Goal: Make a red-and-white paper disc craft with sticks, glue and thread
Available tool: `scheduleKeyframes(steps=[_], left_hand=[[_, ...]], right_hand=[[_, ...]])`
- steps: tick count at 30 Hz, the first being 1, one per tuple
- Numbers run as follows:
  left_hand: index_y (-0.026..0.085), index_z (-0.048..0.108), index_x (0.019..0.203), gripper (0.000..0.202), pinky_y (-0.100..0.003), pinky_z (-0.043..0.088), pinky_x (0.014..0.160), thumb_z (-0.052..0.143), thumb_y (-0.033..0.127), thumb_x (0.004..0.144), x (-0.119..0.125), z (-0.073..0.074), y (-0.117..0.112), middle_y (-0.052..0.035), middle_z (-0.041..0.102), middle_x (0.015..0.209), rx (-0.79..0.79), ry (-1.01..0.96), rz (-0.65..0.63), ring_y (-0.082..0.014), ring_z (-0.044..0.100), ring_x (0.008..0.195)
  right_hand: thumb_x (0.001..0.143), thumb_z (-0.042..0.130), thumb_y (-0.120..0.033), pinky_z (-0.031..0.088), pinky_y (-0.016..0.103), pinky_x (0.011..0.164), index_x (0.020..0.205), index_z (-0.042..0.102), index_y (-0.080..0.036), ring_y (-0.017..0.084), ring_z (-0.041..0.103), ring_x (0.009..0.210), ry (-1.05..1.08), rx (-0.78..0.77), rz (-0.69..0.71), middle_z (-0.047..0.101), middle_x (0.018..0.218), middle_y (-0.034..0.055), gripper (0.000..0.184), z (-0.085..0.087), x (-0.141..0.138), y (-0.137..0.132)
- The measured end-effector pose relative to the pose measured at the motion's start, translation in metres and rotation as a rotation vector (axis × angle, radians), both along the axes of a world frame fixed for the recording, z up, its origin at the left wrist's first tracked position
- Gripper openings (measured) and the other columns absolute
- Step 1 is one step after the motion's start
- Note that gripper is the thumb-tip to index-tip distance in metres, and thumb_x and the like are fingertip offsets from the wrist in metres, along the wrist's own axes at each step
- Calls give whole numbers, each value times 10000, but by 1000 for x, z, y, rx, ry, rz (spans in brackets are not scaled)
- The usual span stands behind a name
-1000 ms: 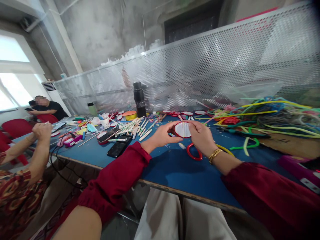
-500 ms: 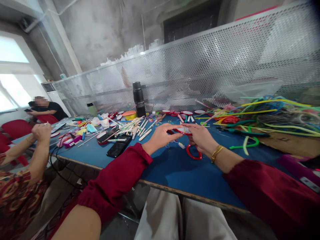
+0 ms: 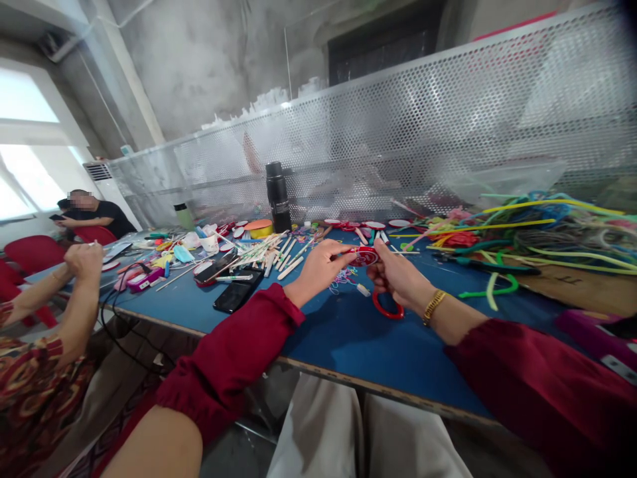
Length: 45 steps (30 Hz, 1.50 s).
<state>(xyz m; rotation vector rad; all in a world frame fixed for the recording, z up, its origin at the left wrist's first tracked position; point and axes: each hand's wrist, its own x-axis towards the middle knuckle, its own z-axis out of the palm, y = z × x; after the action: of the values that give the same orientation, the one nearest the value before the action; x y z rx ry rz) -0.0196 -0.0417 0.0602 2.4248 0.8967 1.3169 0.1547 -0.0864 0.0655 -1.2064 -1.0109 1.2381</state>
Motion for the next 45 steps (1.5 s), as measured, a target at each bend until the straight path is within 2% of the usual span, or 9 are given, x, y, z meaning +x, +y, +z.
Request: scheduleKeyframes(steps=[3, 8, 17, 32, 41, 45], left_hand=[[216, 785, 1125, 289, -331, 511, 923, 653, 402, 949, 3, -3, 0, -82, 765, 1096, -21, -99, -38, -191, 676, 1014], [214, 791, 1120, 276, -364, 545, 960, 665, 373, 934, 2, -3, -6, -83, 780, 1131, -114, -179, -47, -208, 711, 1041], [175, 803, 1051, 224, -336, 566, 862, 679, 287, 902, 4, 2, -7, -95, 789, 1051, -242, -214, -49, -195, 716, 923], [179, 805, 902, 144, -326, 547, 826, 731, 292, 853, 2, 6, -9, -76, 785, 936, -234, -222, -20, -178, 696, 861], [167, 797, 912, 190, -328, 557, 788, 751, 333, 833, 3, 3, -6, -81, 782, 917, -319, -263, -44, -175, 692, 828], [162, 806, 950, 201, -331, 558, 826, 740, 321, 846, 2, 3, -6, -93, 787, 976, -332, -233, -77, -184, 697, 866]], right_hand=[[945, 509, -702, 297, 224, 353, 654, 472, -218, 84, 373, 390, -3, 0, -12, 518, 507, 10, 566, 0, 0, 0], [987, 459, -660, 332, 233, 358, 666, 491, -219, 100, 426, 391, -50, -11, -23, 565, 523, 30, 546, 3, -4, -2], [974, 455, -691, 348, 224, 351, 700, 515, -209, 104, 451, 390, -129, -4, -32, 598, 530, 42, 558, 2, -5, -5], [958, 507, -682, 363, 231, 344, 709, 522, -210, 106, 467, 377, -139, 41, -41, 619, 541, 45, 534, -1, -6, -5], [930, 558, -685, 359, 250, 361, 726, 535, -220, 122, 474, 399, -124, 61, -41, 623, 545, 44, 508, -3, -5, -2], [926, 560, -689, 375, 250, 369, 734, 541, -218, 124, 480, 412, -113, 42, -64, 626, 560, 45, 509, -1, -4, -2]])
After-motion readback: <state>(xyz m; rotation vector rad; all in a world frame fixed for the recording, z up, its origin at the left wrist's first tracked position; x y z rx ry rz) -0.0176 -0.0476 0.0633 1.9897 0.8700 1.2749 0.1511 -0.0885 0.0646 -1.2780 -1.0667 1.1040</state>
